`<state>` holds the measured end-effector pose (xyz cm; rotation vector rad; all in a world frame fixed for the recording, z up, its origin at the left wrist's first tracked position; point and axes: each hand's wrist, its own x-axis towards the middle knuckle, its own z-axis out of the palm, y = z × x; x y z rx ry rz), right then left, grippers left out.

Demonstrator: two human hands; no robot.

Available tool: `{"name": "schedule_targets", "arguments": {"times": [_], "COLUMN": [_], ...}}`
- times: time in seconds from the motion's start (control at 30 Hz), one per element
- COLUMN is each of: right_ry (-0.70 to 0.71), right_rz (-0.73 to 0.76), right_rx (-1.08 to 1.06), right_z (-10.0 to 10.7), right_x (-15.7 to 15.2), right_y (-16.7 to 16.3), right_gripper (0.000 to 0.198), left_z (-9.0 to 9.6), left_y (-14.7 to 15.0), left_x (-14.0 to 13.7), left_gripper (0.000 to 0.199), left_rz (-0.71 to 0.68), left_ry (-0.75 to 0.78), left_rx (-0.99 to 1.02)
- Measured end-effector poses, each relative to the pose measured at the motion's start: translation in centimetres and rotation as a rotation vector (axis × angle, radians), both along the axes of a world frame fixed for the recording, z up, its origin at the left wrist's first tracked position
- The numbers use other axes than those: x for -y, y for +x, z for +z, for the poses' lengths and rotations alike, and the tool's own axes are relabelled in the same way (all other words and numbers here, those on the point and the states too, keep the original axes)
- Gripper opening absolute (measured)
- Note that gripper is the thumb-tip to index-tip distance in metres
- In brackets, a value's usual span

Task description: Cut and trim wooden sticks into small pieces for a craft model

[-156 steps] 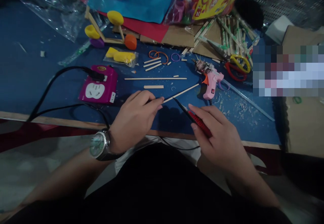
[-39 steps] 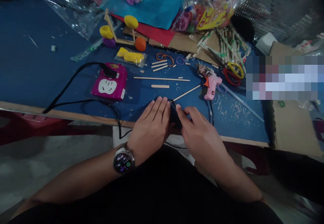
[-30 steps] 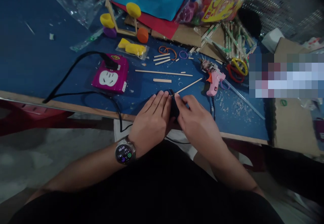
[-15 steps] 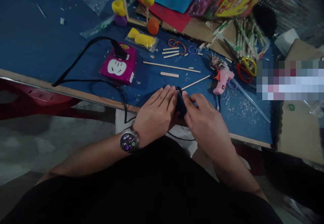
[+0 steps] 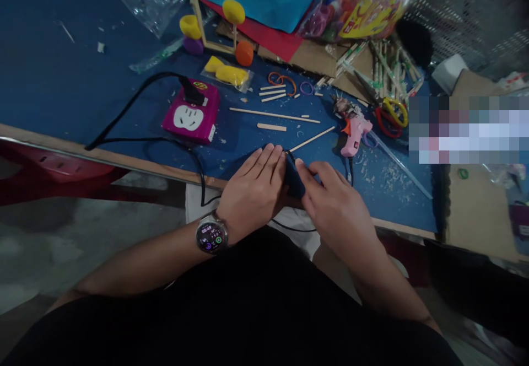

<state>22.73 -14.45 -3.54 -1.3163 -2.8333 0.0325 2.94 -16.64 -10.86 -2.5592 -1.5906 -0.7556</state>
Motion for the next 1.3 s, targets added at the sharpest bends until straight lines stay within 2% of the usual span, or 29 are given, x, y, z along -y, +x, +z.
{"name": "schedule_targets", "arguments": {"times": [0.17, 0.3, 0.6, 0.93, 1.3], "right_ry": [0.017, -0.028, -0.042, 0.017, -0.062], "right_rz": [0.016, 0.000, 0.022, 0.027, 0.027], "right_rx": [-0.009, -0.010, -0.056, -0.091, -0.034], "right_z": [-0.2, -0.2, -0.7, -0.5, -0.4], "right_x": [-0.5, -1.0, -2.2, -0.6, -2.0], "right_y": [-0.2, -0.6, -1.2, 0.4, -0.9], "right_gripper": [0.055, 0.056, 0.056, 0.054, 0.058], "left_z": [-0.3, -0.5, -0.4, -0.1, -0.7], "left_y": [0.0, 0.1, 0.2, 0.1, 0.3], "left_x": [0.1, 0.1, 0.0, 0.1, 0.2], "left_gripper": [0.060, 0.063, 0.061, 0.059, 0.068], "left_rz": [-0.005, 0.000, 0.019, 0.008, 0.025], "left_ry": [0.002, 0.004, 0.057, 0.043, 0.043], "left_rx": [0.052, 0.078, 0.007, -0.024, 0.033]}}
